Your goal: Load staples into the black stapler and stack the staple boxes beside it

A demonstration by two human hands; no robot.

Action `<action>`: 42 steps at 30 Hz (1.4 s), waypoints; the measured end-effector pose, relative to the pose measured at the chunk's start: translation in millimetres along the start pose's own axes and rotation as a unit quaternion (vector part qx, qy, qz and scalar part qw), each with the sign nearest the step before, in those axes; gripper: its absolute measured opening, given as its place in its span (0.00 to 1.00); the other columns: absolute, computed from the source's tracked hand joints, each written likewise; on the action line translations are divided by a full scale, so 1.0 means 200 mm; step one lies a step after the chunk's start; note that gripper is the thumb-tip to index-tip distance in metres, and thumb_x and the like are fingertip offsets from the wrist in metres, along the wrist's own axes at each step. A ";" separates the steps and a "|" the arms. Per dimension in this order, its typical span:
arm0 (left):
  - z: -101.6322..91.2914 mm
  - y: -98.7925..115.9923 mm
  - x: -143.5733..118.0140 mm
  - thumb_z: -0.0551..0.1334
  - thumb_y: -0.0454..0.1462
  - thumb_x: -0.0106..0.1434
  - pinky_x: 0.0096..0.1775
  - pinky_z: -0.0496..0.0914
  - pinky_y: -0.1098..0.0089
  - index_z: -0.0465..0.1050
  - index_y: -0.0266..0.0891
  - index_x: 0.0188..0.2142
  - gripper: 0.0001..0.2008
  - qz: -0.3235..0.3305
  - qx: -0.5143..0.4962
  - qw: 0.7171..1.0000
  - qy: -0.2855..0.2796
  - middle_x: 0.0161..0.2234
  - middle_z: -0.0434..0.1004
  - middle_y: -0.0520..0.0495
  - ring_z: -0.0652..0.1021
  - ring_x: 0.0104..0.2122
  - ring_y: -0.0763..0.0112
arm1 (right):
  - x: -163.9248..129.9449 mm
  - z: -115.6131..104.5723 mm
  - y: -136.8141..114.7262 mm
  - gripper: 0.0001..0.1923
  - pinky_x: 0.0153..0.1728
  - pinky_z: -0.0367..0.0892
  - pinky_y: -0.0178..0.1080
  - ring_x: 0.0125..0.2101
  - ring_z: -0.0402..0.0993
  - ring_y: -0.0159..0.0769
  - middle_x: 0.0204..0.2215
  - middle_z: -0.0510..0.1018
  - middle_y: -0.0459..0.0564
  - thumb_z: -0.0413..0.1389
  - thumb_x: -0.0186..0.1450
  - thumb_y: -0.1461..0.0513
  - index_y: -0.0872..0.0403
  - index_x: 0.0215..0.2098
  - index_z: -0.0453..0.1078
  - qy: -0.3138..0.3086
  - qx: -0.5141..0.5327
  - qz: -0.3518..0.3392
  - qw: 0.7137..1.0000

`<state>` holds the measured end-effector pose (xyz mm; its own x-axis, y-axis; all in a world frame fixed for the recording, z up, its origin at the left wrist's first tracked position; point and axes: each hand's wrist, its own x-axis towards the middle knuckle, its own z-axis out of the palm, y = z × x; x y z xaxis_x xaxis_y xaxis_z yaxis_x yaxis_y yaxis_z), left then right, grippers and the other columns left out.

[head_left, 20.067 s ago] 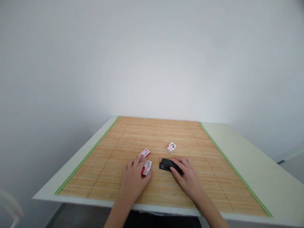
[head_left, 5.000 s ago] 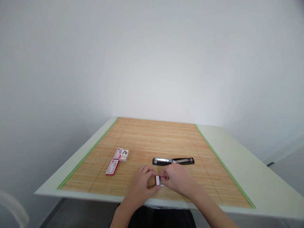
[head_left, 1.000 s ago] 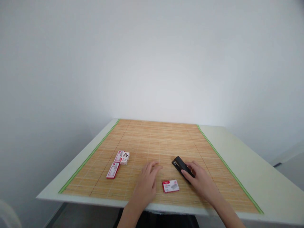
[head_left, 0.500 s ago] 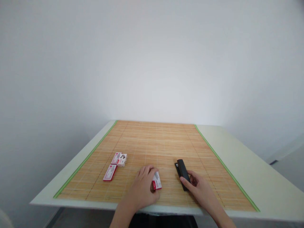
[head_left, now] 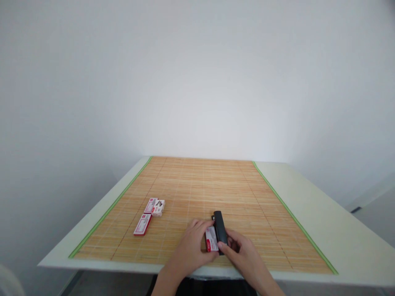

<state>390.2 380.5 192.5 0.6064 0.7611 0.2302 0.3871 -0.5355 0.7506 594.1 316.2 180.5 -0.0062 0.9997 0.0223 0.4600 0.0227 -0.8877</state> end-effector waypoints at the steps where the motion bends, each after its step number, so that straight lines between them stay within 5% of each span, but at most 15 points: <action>1: 0.00 0.00 0.00 0.77 0.37 0.48 0.58 0.67 0.56 0.69 0.50 0.61 0.41 -0.005 -0.007 1.000 0.000 0.57 0.74 0.47 0.70 0.56 0.54 | 0.00 0.01 0.01 0.16 0.28 0.57 0.35 0.27 0.65 0.34 0.27 0.70 0.43 0.59 0.68 0.52 0.52 0.49 0.78 0.007 -0.004 0.001 1.000; 9: 0.01 0.04 0.00 0.75 0.37 0.52 0.58 0.68 0.54 0.68 0.52 0.62 0.39 0.008 0.005 1.000 0.006 0.57 0.75 0.47 0.71 0.56 0.53 | -0.01 0.04 0.06 0.23 0.30 0.62 0.37 0.29 0.70 0.37 0.28 0.76 0.45 0.61 0.67 0.47 0.52 0.53 0.77 0.067 -0.033 0.012 0.997; 13: 0.00 0.02 -0.03 0.80 0.46 0.45 0.64 0.62 0.47 0.54 0.53 0.71 0.57 0.000 0.022 1.000 0.014 0.67 0.62 0.43 0.65 0.65 0.47 | -0.01 0.03 0.06 0.31 0.33 0.66 0.38 0.30 0.73 0.39 0.31 0.77 0.47 0.59 0.67 0.45 0.53 0.61 0.72 0.103 0.005 0.024 0.994; 15: -0.07 -0.04 -0.06 0.78 0.49 0.48 0.65 0.61 0.47 0.52 0.55 0.72 0.57 -0.014 0.053 0.997 0.048 0.69 0.59 0.43 0.63 0.66 0.47 | -0.01 0.02 0.06 0.32 0.34 0.68 0.39 0.32 0.74 0.40 0.31 0.78 0.47 0.56 0.69 0.44 0.54 0.62 0.71 0.111 0.031 0.031 0.993; 17: -0.22 -0.15 -0.10 0.72 0.49 0.59 0.65 0.61 0.47 0.57 0.56 0.70 0.43 -0.036 0.112 0.986 0.117 0.67 0.61 0.45 0.64 0.65 0.50 | -0.01 0.02 0.07 0.32 0.36 0.68 0.40 0.33 0.75 0.40 0.32 0.78 0.48 0.55 0.70 0.43 0.54 0.62 0.71 0.112 0.038 0.034 0.992; 20: -0.49 -0.35 -0.15 0.65 0.48 0.66 0.63 0.62 0.46 0.66 0.51 0.64 0.29 -0.091 0.212 0.939 0.255 0.61 0.67 0.44 0.69 0.61 0.51 | -0.01 0.01 0.06 0.31 0.36 0.68 0.40 0.33 0.75 0.41 0.33 0.79 0.49 0.54 0.70 0.43 0.54 0.61 0.71 0.108 0.030 0.037 0.993; 24: -0.69 -0.45 -0.20 0.66 0.50 0.62 0.59 0.66 0.46 0.73 0.47 0.58 0.26 -0.116 0.252 0.926 0.256 0.53 0.72 0.43 0.72 0.54 0.49 | -0.01 0.02 0.06 0.30 0.35 0.67 0.39 0.32 0.74 0.40 0.31 0.78 0.48 0.54 0.70 0.43 0.53 0.61 0.71 0.112 0.023 0.033 0.993; 26: -0.63 -0.38 -0.21 0.65 0.50 0.64 0.55 0.70 0.52 0.73 0.48 0.58 0.24 -0.094 0.203 0.957 0.186 0.51 0.74 0.44 0.75 0.51 0.54 | -0.02 0.02 0.07 0.29 0.33 0.66 0.39 0.30 0.73 0.39 0.29 0.76 0.47 0.54 0.70 0.44 0.54 0.59 0.72 0.108 0.018 0.032 0.993; 28: -0.49 -0.26 -0.20 0.63 0.48 0.66 0.48 0.73 0.59 0.71 0.51 0.59 0.23 -0.086 0.130 0.985 0.076 0.49 0.76 0.47 0.77 0.44 0.61 | -0.02 0.03 0.08 0.28 0.31 0.65 0.38 0.28 0.72 0.38 0.27 0.75 0.46 0.55 0.70 0.44 0.55 0.57 0.74 0.102 0.009 0.032 0.994; 30: -0.33 -0.15 -0.16 0.67 0.46 0.64 0.51 0.71 0.59 0.67 0.54 0.63 0.29 -0.068 0.090 0.994 0.012 0.51 0.76 0.48 0.77 0.47 0.60 | -0.02 0.03 0.09 0.27 0.30 0.64 0.38 0.27 0.71 0.37 0.26 0.74 0.45 0.56 0.69 0.45 0.55 0.55 0.75 0.094 0.004 0.031 0.995; 34: -0.12 -0.01 -0.05 0.73 0.43 0.55 0.57 0.67 0.56 0.67 0.54 0.63 0.37 -0.030 0.073 0.997 -0.024 0.55 0.75 0.47 0.75 0.53 0.54 | -0.03 0.03 0.09 0.26 0.28 0.63 0.37 0.25 0.69 0.36 0.24 0.73 0.45 0.56 0.69 0.45 0.56 0.52 0.77 0.086 0.009 0.028 0.996; 42: -0.06 0.02 -0.01 0.76 0.41 0.48 0.52 0.67 0.58 0.74 0.53 0.54 0.33 -0.028 0.072 0.997 0.000 0.50 0.73 0.48 0.73 0.51 0.54 | -0.03 0.03 0.07 0.27 0.28 0.62 0.37 0.26 0.69 0.36 0.25 0.73 0.44 0.56 0.69 0.45 0.57 0.54 0.75 0.076 0.022 0.025 0.997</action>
<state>381.7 382.3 202.6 0.5806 0.7917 0.1898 0.5167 -0.5385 0.6657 595.1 309.8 164.8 0.1525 0.9873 0.0437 0.4176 -0.0243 -0.9083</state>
